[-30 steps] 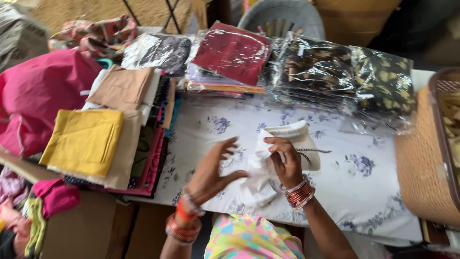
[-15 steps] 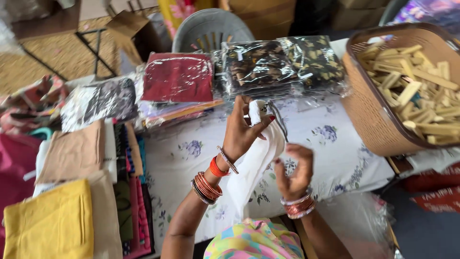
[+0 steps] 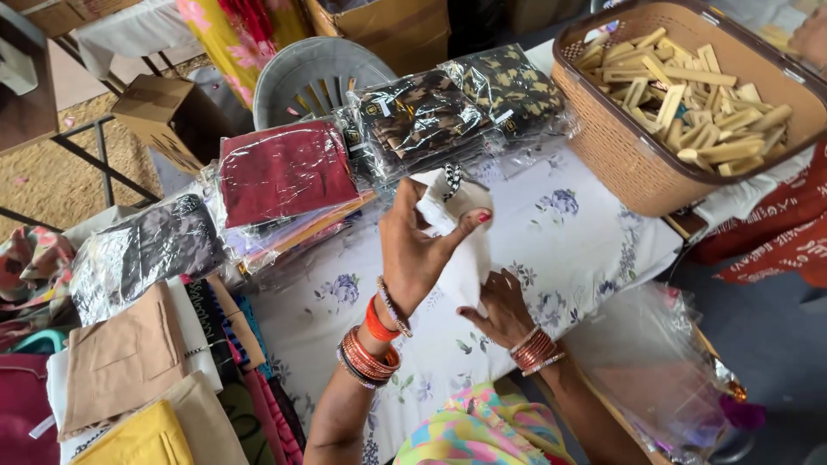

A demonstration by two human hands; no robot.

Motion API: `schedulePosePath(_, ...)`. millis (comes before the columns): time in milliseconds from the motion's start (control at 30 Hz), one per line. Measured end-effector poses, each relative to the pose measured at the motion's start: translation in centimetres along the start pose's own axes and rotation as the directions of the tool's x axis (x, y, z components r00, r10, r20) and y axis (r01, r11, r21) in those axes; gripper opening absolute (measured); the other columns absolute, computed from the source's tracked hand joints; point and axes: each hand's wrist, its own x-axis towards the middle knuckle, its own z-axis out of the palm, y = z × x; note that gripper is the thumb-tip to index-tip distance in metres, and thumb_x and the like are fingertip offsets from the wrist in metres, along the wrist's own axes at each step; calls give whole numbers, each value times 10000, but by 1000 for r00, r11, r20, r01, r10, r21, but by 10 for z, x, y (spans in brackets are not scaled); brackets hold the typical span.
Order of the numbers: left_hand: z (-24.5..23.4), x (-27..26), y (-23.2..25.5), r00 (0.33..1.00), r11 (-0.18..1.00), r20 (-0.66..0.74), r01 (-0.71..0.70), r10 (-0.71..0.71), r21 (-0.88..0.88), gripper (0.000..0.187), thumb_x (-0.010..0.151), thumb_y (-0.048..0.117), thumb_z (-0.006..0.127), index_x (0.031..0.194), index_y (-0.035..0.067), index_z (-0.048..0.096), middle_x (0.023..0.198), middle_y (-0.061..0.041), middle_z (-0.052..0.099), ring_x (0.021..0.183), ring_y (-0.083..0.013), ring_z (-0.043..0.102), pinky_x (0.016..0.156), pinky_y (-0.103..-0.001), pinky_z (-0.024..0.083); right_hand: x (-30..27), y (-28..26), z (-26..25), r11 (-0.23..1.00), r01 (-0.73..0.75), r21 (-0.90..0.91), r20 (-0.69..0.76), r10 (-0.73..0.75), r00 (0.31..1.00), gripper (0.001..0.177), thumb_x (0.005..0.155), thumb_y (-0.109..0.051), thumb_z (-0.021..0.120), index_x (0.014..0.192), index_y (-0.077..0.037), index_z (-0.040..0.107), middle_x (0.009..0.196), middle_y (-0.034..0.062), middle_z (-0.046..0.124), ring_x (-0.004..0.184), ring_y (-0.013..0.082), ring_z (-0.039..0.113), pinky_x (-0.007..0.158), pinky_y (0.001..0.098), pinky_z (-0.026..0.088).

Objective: Folding various garments including trousers and shirts on a work table.

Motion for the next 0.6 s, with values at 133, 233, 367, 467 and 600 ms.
schedulePosePath(133, -26, -7, 0, 988, 982, -50, -137, 144, 130, 481, 810, 230, 900, 1077, 3, 571, 873, -98, 720, 672, -152, 659, 587, -286, 532, -48, 98, 63, 905, -416, 93, 185, 395, 900, 422, 1045, -379, 450, 1220, -98, 712, 817, 121, 697, 800, 267, 647, 838, 443, 517)
schedulePosePath(233, -41, -19, -8, 998, 958, -10, -56, 61, 281, 474, 810, 250, 899, 1028, -2, 561, 815, -115, 705, 610, -207, 628, 559, -316, 501, -37, 138, 23, 801, -584, 133, 27, 586, 810, 427, 1094, -382, 429, 1114, -80, 730, 836, 140, 731, 748, 240, 684, 756, 410, 571)
schedulePosePath(367, -34, -36, -16, 935, 853, 177, 190, -309, 485, 522, 753, 372, 888, 1013, 35, 586, 636, -104, 664, 553, -245, 657, 532, -358, 501, -11, 197, -21, 889, -458, -3, -298, 436, 849, 447, 1091, -359, 525, 812, -57, 700, 1380, 168, 729, 825, 233, 677, 832, 407, 567)
schedulePosePath(467, -14, -53, -36, 871, 815, 327, 132, -367, 564, 535, 738, 423, 885, 1020, 51, 625, 644, -93, 676, 604, -276, 679, 548, -404, 519, 42, 185, -42, 816, -552, -173, -288, 494, 821, 332, 1024, -318, 572, 1022, -23, 724, 1601, 207, 538, 1044, 328, 591, 941, 447, 518)
schedulePosePath(600, 12, -65, -60, 915, 824, 375, -97, -147, 559, 479, 725, 406, 888, 931, 49, 645, 756, -124, 675, 706, -347, 669, 570, -432, 525, 50, 267, 62, 954, -147, 262, -39, 162, 986, 368, 1108, -252, 500, 1387, -14, 461, 1653, 238, 363, 1339, 372, 415, 1123, 458, 387)
